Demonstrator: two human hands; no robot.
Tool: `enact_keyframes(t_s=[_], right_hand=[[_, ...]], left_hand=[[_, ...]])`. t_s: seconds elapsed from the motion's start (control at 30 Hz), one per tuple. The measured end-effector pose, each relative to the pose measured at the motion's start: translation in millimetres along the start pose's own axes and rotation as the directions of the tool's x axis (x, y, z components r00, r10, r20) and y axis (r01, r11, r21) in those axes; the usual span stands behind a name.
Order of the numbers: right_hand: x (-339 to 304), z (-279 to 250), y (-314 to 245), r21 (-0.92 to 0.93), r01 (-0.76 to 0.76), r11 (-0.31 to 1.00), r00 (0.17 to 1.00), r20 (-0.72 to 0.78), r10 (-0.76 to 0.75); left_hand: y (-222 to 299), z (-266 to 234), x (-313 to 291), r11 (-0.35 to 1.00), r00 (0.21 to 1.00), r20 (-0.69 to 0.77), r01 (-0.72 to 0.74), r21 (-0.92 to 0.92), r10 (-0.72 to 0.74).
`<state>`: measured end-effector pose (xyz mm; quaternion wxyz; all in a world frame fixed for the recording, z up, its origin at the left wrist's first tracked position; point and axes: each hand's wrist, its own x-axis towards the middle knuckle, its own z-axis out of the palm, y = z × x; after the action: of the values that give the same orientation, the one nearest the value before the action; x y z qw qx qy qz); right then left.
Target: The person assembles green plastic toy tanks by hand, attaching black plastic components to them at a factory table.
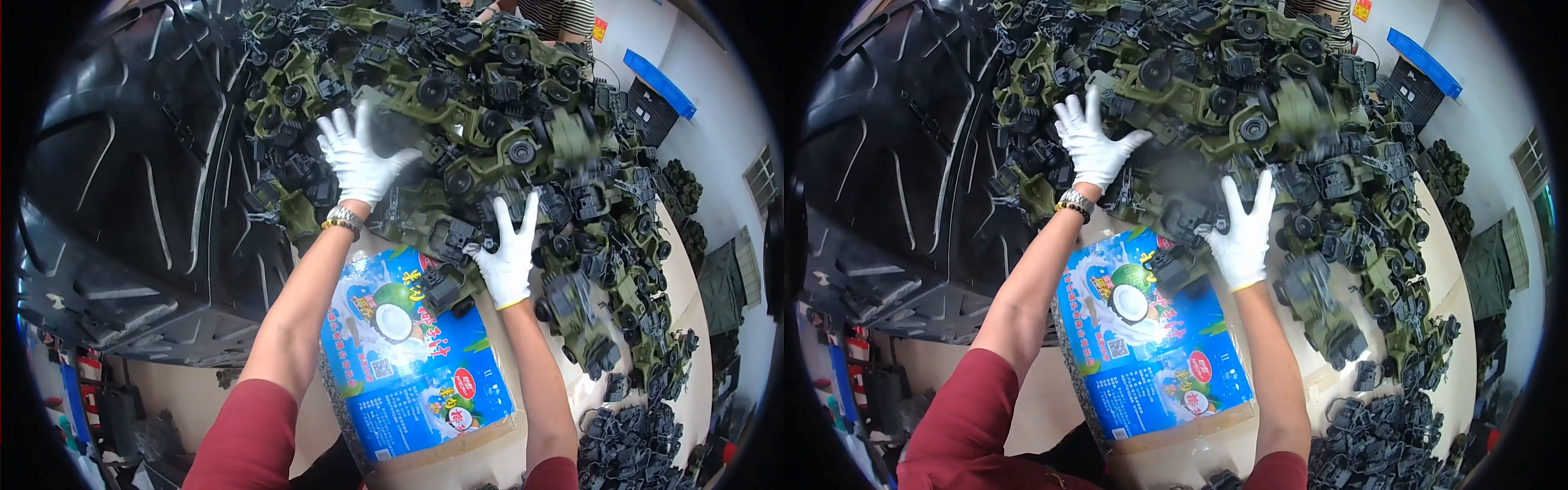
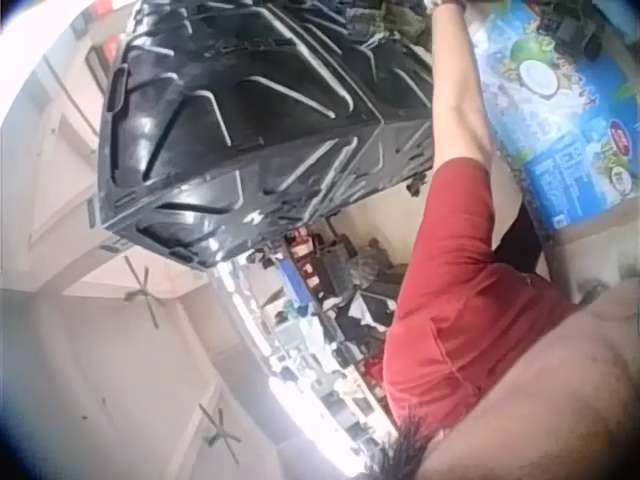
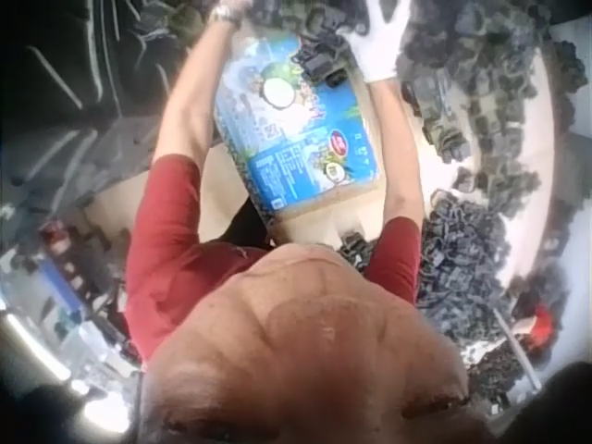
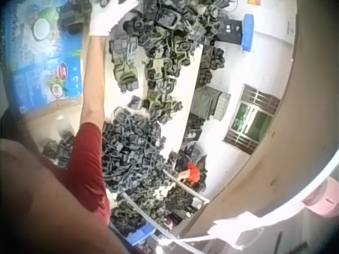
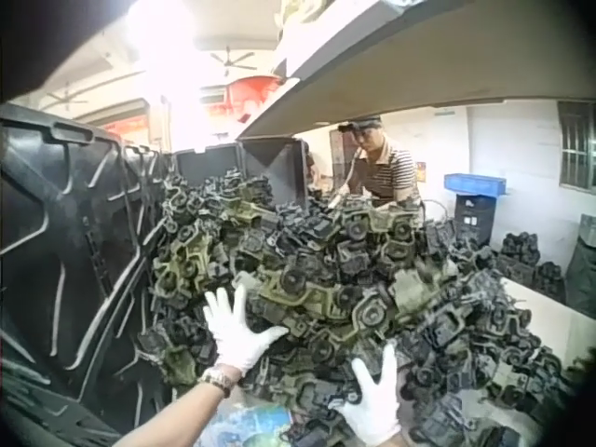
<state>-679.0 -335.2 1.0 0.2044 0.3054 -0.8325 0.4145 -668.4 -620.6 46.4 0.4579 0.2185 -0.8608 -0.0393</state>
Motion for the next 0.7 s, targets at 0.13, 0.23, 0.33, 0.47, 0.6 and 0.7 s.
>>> enact_keyframes(t_s=[0.13, 0.23, 0.33, 0.47, 0.6, 0.7], right_hand=[[15, 17, 3, 0.04, 0.06, 0.997, 0.996, -0.071, -0.057], [32, 32, 4, -0.07, 0.06, 0.996, 0.986, -0.151, -0.07], [70, 67, -16, -0.126, 0.096, 0.987, 0.971, -0.204, -0.12], [111, 76, 39, -0.326, 0.085, 0.942, 0.928, -0.319, -0.195], [166, 98, 49, -0.455, 0.175, 0.873, 0.896, -0.294, -0.333], [186, 115, 78, -0.493, 0.104, 0.864, 0.919, -0.284, -0.272]], left_hand=[[-9, 36, 25, 0.994, 0.981, -0.191, -0.004, -0.11, -0.017], [-29, 76, 50, 0.896, 0.942, -0.302, -0.258, -0.362, 0.149], [-103, 125, 103, 0.872, 0.974, -0.112, -0.228, -0.432, 0.198], [-29, 155, 113, 0.885, 0.971, -0.198, -0.207, -0.416, 0.134], [-37, 203, 162, 0.903, 0.992, -0.074, -0.121, -0.413, 0.1], [-15, 182, 192, 0.277, 0.949, 0.22, 0.153, -0.949, 0.228]])
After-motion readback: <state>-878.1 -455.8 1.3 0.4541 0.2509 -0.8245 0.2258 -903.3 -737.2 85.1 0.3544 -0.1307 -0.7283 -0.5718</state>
